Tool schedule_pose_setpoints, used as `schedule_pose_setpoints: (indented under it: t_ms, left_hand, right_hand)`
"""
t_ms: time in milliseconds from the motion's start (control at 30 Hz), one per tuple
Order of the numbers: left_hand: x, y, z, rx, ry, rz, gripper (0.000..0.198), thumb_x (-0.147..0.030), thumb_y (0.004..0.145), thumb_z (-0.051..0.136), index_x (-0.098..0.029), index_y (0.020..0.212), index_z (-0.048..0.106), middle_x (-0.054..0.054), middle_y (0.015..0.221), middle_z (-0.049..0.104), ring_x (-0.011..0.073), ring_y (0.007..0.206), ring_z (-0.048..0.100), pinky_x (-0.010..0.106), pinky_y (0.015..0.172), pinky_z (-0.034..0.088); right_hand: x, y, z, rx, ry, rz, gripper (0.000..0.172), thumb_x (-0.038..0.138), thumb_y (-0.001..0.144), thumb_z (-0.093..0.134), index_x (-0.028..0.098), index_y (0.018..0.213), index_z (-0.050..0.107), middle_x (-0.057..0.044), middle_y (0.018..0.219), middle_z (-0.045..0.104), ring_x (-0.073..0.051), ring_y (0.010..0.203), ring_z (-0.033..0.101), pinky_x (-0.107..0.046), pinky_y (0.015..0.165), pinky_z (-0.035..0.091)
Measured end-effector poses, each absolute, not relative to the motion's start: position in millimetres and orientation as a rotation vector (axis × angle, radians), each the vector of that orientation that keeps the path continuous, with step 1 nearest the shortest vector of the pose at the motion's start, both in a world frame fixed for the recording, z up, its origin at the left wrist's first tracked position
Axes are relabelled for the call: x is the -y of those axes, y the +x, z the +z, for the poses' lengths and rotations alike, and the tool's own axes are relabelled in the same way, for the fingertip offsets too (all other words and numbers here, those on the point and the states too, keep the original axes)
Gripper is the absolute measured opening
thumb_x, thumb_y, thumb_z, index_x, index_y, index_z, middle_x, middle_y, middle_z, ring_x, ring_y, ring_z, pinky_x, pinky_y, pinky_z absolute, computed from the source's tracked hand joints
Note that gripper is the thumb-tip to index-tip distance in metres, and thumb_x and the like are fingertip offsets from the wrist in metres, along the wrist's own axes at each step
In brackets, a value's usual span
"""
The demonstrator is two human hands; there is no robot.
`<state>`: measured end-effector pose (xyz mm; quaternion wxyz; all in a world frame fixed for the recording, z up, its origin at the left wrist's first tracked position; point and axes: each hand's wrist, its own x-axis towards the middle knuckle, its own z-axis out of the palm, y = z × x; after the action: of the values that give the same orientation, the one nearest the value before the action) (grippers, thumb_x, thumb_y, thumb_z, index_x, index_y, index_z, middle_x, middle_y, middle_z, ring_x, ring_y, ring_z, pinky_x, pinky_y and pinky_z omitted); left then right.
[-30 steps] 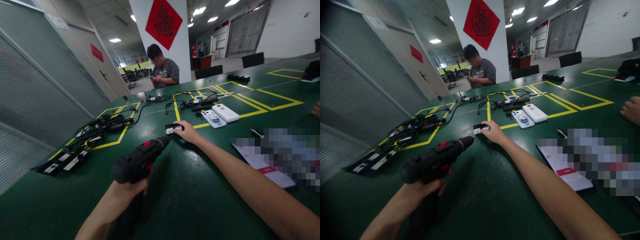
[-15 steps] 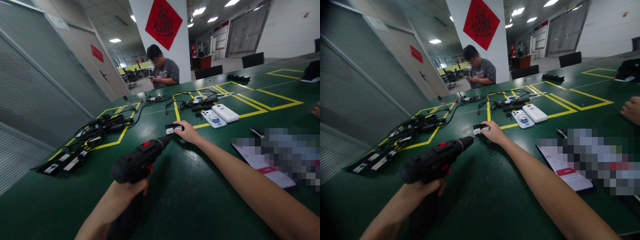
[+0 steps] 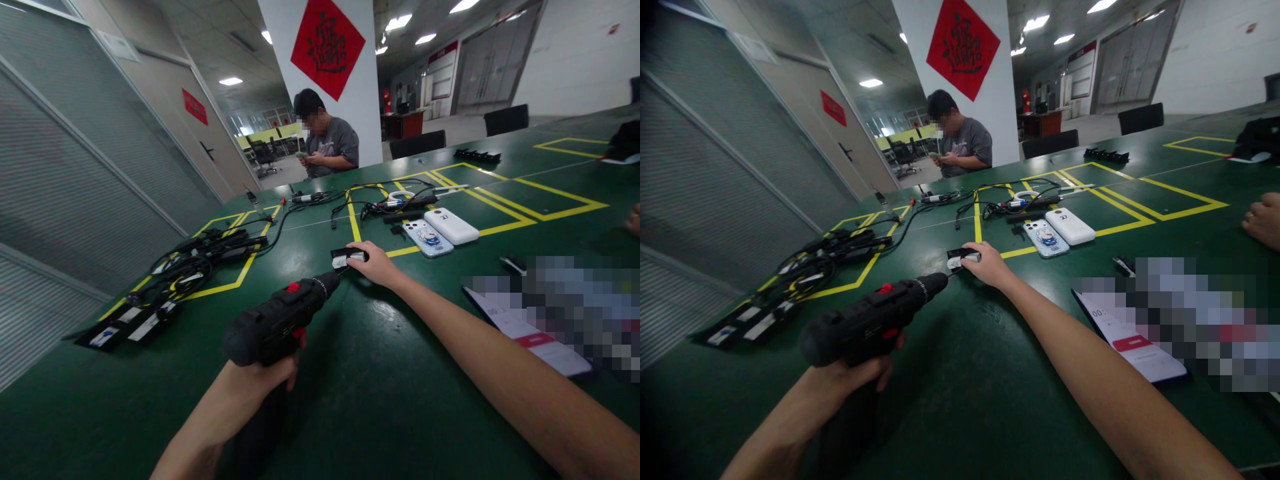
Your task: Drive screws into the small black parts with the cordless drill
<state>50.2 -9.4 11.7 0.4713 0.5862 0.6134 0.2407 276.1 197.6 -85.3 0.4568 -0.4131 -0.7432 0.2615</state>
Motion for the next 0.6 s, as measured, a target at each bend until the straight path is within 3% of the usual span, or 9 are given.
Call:
schedule_pose_setpoints:
  t_ms: [133,600]
  left_hand:
    - [8.9,48.5,9.3,-1.479,1.42,0.599,0.025,-0.038,0.085,0.056,-0.019,0.101,0.053,0.0,0.074,0.057,0.0184,0.069,0.049,0.032,0.067,0.038]
    - [8.5,50.6,8.5,-1.457,1.396,0.659,0.026,-0.035,0.082,0.058,-0.02,0.103,0.053,0.001,0.086,0.058,0.0164,0.069,0.049,0.032,0.065,0.038]
  right_hand:
    - [-198.3,275.5,-86.4,1.83,-1.014,0.643,0.037,0.03,0.079,0.064,0.022,0.114,0.064,-0.005,0.108,0.061,-0.018,0.096,0.059,-0.032,0.092,0.043]
    - [-198.7,276.1,-86.5,1.835,-1.022,0.646,0.037,0.031,0.079,0.063,0.023,0.114,0.063,-0.005,0.107,0.06,-0.018,0.095,0.059,-0.031,0.09,0.044]
